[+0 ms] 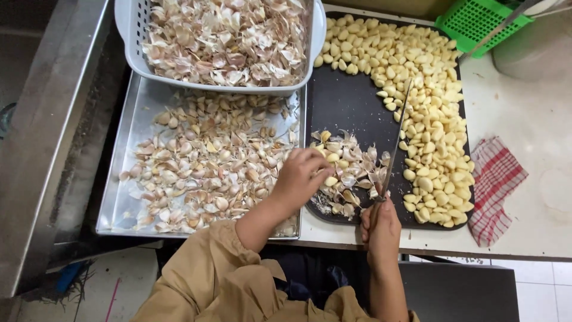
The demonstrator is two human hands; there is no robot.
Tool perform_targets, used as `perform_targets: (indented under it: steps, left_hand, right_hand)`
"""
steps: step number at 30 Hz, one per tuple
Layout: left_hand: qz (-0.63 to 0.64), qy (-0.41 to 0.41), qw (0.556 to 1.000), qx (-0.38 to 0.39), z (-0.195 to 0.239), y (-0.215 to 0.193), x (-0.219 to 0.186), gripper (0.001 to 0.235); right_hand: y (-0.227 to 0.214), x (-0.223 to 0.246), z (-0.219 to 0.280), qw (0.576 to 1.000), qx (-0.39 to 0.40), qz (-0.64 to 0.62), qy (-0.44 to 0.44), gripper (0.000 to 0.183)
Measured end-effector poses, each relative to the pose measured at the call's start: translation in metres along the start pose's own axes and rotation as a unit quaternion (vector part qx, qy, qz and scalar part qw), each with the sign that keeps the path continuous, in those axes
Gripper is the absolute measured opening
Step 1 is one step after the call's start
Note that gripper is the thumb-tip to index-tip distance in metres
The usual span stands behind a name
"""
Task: The person peels garlic cloves using a knife on a black cutting board. They hold each clove, use the knife to remove the skin, and place the peeled cloves on the board while discarding the skins into a white basket.
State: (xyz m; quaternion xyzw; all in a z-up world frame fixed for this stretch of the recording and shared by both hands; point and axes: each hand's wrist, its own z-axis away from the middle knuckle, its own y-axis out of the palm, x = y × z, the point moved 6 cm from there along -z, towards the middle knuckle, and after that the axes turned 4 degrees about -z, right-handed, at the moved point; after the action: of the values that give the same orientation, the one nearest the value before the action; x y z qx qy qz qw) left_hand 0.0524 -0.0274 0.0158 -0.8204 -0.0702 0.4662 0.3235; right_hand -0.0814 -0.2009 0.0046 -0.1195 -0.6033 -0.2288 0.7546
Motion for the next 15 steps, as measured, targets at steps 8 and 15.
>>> perform_targets:
  steps: [8,15]
  left_hand:
    - [-0.082,0.025,0.995,0.044,-0.058,-0.003,-0.001,0.022]
    - [-0.142,0.005,0.984,0.107,-0.061,0.011,-0.001,0.039]
  right_hand:
    - [0.003,0.014,0.002,0.999,0.022,-0.022,0.045,0.065]
    - [-0.002,0.008,-0.001,0.998,0.042,-0.035,0.035,0.066]
